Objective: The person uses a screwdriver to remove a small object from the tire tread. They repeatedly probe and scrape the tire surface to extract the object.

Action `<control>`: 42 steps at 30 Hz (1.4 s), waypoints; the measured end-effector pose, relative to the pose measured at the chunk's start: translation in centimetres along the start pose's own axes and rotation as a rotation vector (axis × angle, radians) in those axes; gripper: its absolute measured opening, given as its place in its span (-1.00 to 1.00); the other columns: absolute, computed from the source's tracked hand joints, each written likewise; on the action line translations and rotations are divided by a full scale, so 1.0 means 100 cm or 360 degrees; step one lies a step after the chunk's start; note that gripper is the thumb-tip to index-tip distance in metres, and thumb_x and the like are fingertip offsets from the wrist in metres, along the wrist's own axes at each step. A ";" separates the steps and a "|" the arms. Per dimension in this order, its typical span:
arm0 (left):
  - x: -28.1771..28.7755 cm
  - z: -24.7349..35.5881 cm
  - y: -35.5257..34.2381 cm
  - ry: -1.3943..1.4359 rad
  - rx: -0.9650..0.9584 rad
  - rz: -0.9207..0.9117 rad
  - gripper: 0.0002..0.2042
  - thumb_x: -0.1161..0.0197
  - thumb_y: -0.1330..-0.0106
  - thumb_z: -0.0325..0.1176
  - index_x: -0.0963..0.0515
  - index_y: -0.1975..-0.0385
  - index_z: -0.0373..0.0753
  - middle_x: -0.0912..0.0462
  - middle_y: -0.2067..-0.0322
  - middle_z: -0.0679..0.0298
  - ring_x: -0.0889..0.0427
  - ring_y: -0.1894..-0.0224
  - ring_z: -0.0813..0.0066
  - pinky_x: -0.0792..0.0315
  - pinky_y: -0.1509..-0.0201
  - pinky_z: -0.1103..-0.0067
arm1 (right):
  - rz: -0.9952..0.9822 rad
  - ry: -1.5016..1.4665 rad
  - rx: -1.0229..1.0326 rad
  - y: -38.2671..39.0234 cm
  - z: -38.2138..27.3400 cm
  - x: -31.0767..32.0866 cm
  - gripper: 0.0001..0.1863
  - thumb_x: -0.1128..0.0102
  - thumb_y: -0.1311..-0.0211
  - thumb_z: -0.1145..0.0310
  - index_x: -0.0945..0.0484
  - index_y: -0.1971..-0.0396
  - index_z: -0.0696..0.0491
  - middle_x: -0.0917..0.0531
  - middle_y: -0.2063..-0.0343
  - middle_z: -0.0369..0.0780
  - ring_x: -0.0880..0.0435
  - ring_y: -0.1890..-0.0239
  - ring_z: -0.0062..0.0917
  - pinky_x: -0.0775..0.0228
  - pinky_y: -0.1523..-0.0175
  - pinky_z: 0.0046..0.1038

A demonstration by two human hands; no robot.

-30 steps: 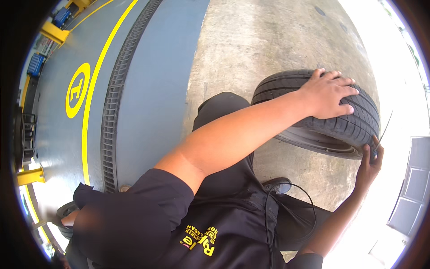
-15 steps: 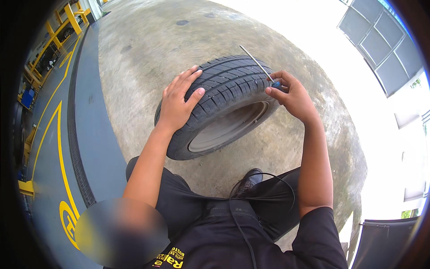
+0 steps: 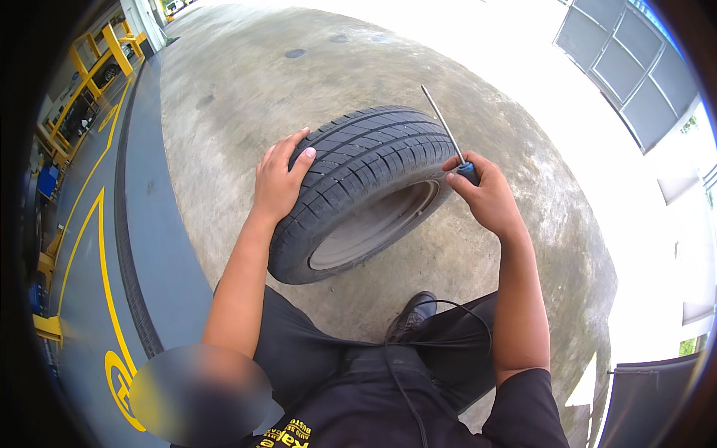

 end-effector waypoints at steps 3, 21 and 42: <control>-0.005 -0.003 0.002 0.0107 0.0089 -0.0064 -0.50 -0.15 -0.51 0.05 -0.56 -0.32 -0.05 -0.63 -0.25 0.06 -0.54 -0.34 0.03 -0.33 -0.43 0.29 | -0.0012 0.0090 -0.0043 0.011 -0.010 0.019 -0.69 -0.31 -0.42 0.27 -0.63 -0.08 0.03 -0.55 0.47 -0.36 -0.46 0.41 -0.65 -0.36 0.21 -0.48; -0.011 -0.031 -0.008 0.0897 0.0261 -0.0185 -0.53 -0.04 -0.55 -0.02 -0.56 -0.18 -0.28 -0.66 -0.04 0.13 -0.60 -0.11 0.34 -0.41 -0.27 0.46 | -0.0557 0.1334 0.0446 -0.059 -0.065 0.089 -0.59 -0.41 -0.25 0.46 -0.78 -0.10 -0.17 -0.74 0.30 -0.28 -0.65 0.26 -0.50 -0.58 0.01 -0.35; -0.029 -0.035 -0.028 0.1088 0.0722 -0.0063 -0.47 -0.09 -0.53 0.10 -0.71 0.16 -0.33 -0.72 0.33 0.19 -0.62 0.23 0.48 -0.48 0.07 0.52 | -0.1282 0.0780 0.0330 -0.154 -0.022 0.080 -0.46 -0.50 -0.05 0.64 -0.77 -0.09 -0.03 -0.83 0.04 -0.19 -0.80 0.05 -0.42 -0.65 -0.21 -0.31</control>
Point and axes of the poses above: each hand's wrist, its own y-axis away from the middle knuckle, its own x-axis out of the back of the hand, z = x × y, the point moved 4 cm from there along -y, towards the middle knuckle
